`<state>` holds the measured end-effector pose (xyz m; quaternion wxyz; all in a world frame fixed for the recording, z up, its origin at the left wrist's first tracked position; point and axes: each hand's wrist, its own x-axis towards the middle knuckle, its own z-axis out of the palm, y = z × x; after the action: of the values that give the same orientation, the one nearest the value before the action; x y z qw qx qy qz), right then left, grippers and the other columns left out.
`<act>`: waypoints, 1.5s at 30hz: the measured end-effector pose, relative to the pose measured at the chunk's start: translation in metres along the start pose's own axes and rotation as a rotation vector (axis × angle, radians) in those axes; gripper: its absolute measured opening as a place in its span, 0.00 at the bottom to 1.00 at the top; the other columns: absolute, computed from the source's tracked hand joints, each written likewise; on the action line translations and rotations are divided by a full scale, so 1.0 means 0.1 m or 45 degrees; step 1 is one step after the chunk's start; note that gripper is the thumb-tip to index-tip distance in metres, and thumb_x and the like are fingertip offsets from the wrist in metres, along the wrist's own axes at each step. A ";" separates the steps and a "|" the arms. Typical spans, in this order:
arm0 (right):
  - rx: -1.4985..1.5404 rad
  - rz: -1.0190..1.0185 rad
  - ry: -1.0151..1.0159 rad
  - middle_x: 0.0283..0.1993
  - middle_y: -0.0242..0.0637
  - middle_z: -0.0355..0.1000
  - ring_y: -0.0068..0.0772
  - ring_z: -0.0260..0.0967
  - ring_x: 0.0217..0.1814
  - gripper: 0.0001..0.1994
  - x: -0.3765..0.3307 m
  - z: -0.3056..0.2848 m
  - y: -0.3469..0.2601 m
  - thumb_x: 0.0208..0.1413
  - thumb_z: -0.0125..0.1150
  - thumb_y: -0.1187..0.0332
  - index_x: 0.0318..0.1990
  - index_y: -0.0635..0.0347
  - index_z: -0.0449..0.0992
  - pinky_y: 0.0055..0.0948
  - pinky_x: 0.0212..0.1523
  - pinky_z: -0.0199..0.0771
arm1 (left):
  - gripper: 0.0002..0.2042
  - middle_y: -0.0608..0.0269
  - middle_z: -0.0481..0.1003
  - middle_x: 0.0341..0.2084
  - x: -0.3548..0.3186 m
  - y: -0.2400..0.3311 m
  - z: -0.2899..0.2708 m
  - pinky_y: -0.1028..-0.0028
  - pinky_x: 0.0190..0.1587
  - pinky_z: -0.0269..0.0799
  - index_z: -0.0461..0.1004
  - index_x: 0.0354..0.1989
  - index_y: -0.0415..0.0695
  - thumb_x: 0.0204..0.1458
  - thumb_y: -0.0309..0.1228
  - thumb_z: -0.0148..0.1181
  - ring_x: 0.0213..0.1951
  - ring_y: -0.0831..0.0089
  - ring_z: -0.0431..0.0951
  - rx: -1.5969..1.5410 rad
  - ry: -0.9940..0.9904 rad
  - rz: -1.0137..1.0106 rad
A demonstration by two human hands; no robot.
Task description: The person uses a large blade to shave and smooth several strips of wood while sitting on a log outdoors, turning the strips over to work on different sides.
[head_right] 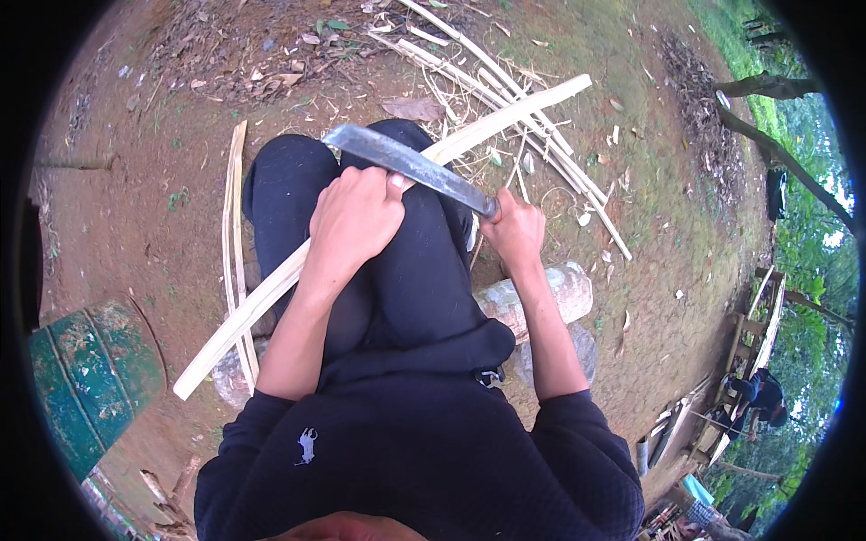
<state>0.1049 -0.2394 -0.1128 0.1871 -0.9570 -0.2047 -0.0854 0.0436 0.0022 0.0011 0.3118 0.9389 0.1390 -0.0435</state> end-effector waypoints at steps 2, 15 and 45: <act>-0.005 -0.018 0.063 0.19 0.44 0.73 0.51 0.75 0.23 0.09 0.05 0.12 0.02 0.41 0.66 0.70 0.30 0.56 0.72 0.46 0.26 0.76 | 0.17 0.35 0.79 0.28 0.05 0.02 -0.01 0.50 0.44 0.77 0.81 0.28 0.31 0.58 0.34 0.54 0.35 0.40 0.81 0.023 0.001 0.017; 0.087 0.444 -0.005 0.22 0.53 0.76 0.50 0.78 0.24 0.09 0.12 -0.17 0.45 0.54 0.60 0.67 0.29 0.66 0.77 0.45 0.30 0.76 | 0.16 0.34 0.79 0.32 -0.02 -0.04 -0.05 0.49 0.50 0.75 0.81 0.35 0.32 0.58 0.32 0.51 0.41 0.39 0.81 -0.054 -0.016 -0.066; -0.216 -0.255 0.253 0.21 0.39 0.74 0.42 0.74 0.21 0.13 0.40 -0.03 0.07 0.38 0.72 0.69 0.28 0.56 0.71 0.36 0.22 0.70 | 0.14 0.33 0.79 0.29 0.02 -0.07 0.09 0.49 0.44 0.77 0.80 0.31 0.30 0.57 0.30 0.54 0.35 0.39 0.81 -0.240 0.067 0.027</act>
<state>0.1435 -0.2323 -0.1025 0.1156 -0.9310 -0.2716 -0.2148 0.0436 0.0030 -0.0101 0.3953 0.9077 0.1406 -0.0022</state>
